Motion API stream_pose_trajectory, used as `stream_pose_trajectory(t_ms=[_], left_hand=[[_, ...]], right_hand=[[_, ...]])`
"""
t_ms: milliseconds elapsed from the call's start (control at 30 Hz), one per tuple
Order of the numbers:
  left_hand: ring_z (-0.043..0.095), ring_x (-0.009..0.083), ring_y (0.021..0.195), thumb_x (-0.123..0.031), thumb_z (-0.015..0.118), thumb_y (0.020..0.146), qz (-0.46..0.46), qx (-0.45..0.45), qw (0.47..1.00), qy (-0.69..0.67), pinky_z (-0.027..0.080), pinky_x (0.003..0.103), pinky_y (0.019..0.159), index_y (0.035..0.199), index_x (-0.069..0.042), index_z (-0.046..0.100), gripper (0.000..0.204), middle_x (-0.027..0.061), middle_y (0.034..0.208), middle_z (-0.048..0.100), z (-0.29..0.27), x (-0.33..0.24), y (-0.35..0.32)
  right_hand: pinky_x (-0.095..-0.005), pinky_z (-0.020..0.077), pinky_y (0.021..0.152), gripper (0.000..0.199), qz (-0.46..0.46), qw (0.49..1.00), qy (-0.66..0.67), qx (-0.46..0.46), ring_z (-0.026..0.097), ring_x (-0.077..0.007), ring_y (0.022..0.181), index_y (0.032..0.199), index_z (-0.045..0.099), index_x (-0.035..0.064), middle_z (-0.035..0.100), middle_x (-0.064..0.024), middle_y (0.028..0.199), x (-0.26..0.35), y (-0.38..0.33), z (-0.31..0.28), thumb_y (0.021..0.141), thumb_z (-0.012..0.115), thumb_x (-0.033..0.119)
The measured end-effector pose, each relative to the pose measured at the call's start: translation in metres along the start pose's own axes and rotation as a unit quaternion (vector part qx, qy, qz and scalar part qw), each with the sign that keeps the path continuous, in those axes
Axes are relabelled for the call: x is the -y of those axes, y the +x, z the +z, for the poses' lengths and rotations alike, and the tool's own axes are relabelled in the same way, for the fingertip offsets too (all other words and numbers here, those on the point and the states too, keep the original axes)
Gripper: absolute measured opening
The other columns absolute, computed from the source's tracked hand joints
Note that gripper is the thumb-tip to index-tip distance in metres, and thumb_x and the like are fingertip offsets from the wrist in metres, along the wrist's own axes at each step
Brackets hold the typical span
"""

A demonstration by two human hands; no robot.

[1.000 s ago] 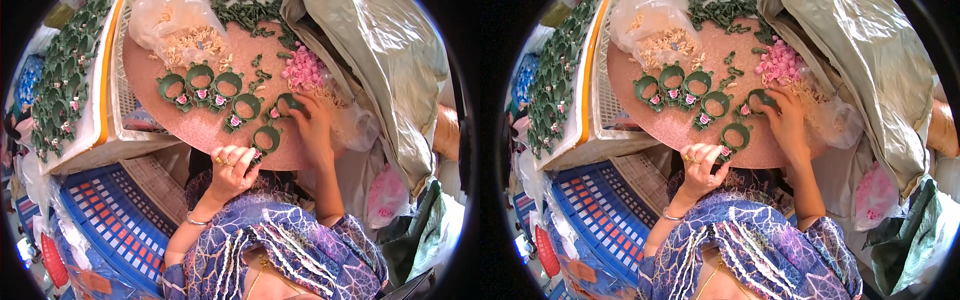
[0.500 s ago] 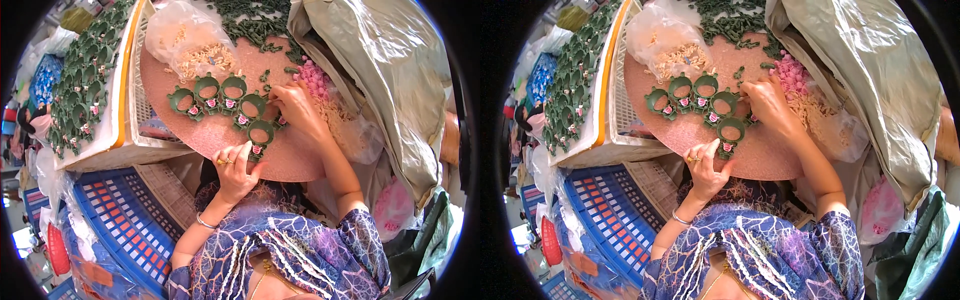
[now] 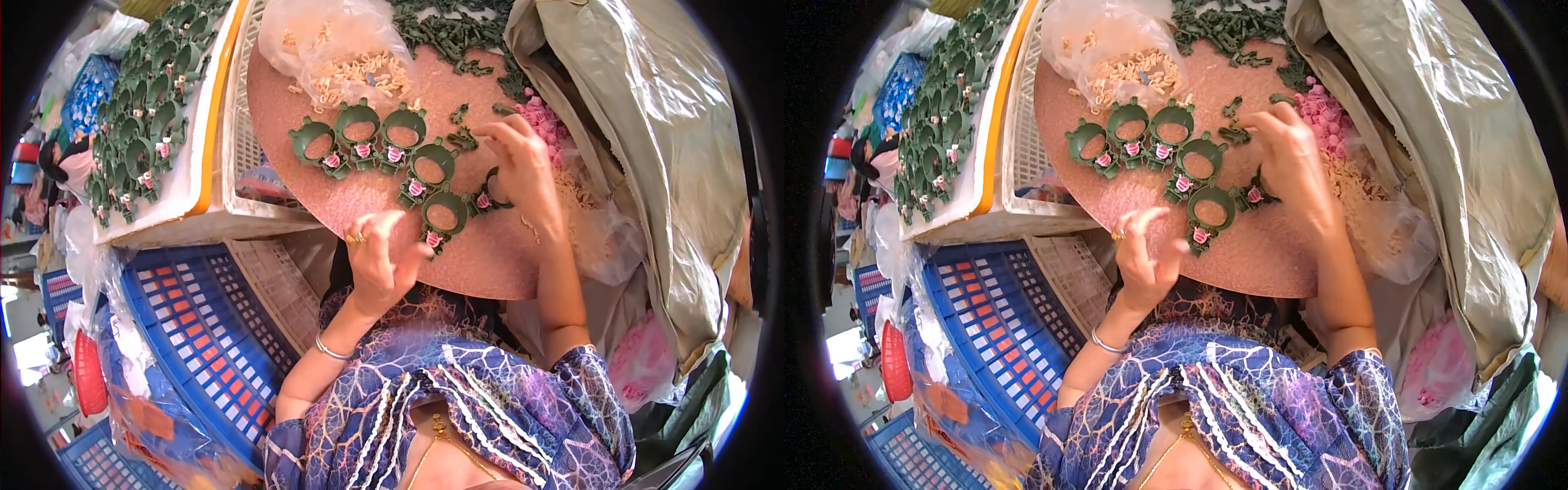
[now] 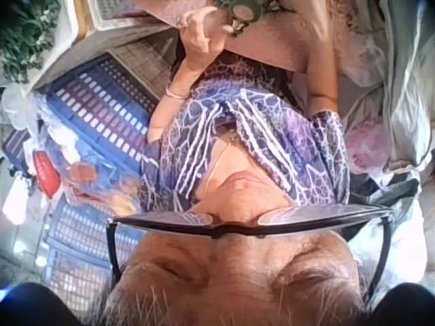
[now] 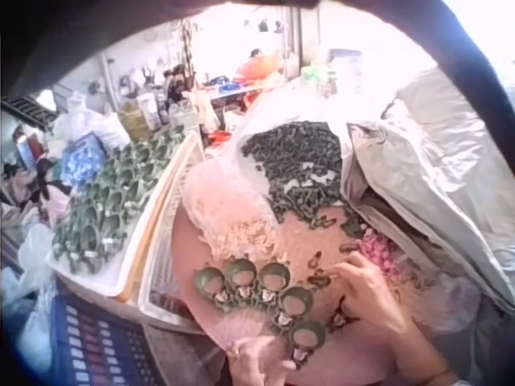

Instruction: Assembling small decorative floral rings by attaching colored plastic flowers and beads to a base.

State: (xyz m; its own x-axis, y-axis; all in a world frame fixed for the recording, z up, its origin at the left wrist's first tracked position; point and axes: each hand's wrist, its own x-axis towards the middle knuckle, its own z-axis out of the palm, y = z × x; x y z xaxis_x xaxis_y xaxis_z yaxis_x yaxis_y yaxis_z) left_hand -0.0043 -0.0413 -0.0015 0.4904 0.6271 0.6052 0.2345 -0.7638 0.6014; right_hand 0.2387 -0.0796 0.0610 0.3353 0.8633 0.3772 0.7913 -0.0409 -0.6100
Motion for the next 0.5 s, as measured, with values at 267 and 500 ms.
stream_pose_trajectory(t_ms=[267, 500], left_hand=[[0.064, 0.0366, 0.103, -0.002, 0.081, 0.072, 0.001, 0.056, 0.998, 0.021, 0.050, 0.043, 0.089, 0.120, -0.002, 0.058, 0.054, 0.0179, 0.113, 0.068, 0.004, 0.009, 0.031], [0.065, 0.0365, 0.103, -0.002, 0.080, 0.074, -0.024, 0.093, 0.995, 0.039, 0.050, 0.043, 0.090, 0.119, -0.002, 0.058, 0.050, 0.0176, 0.111, 0.069, 0.009, 0.008, 0.044]], right_hand=[[-0.0226, 0.0513, 0.073, 0.011, 0.178, 0.928, 0.320, 0.068, 0.063, -0.0058, 0.080, 0.104, 0.067, -0.0003, 0.067, 0.0002, 0.087, 0.003, -0.008, 0.007, 0.093, 0.065, 0.000], [-0.0227, 0.0521, 0.070, 0.005, 0.165, 0.923, 0.331, 0.109, 0.063, -0.0060, 0.078, 0.095, 0.070, -0.0002, 0.070, -0.0005, 0.086, 0.005, -0.012, 0.012, 0.090, 0.069, -0.001]])
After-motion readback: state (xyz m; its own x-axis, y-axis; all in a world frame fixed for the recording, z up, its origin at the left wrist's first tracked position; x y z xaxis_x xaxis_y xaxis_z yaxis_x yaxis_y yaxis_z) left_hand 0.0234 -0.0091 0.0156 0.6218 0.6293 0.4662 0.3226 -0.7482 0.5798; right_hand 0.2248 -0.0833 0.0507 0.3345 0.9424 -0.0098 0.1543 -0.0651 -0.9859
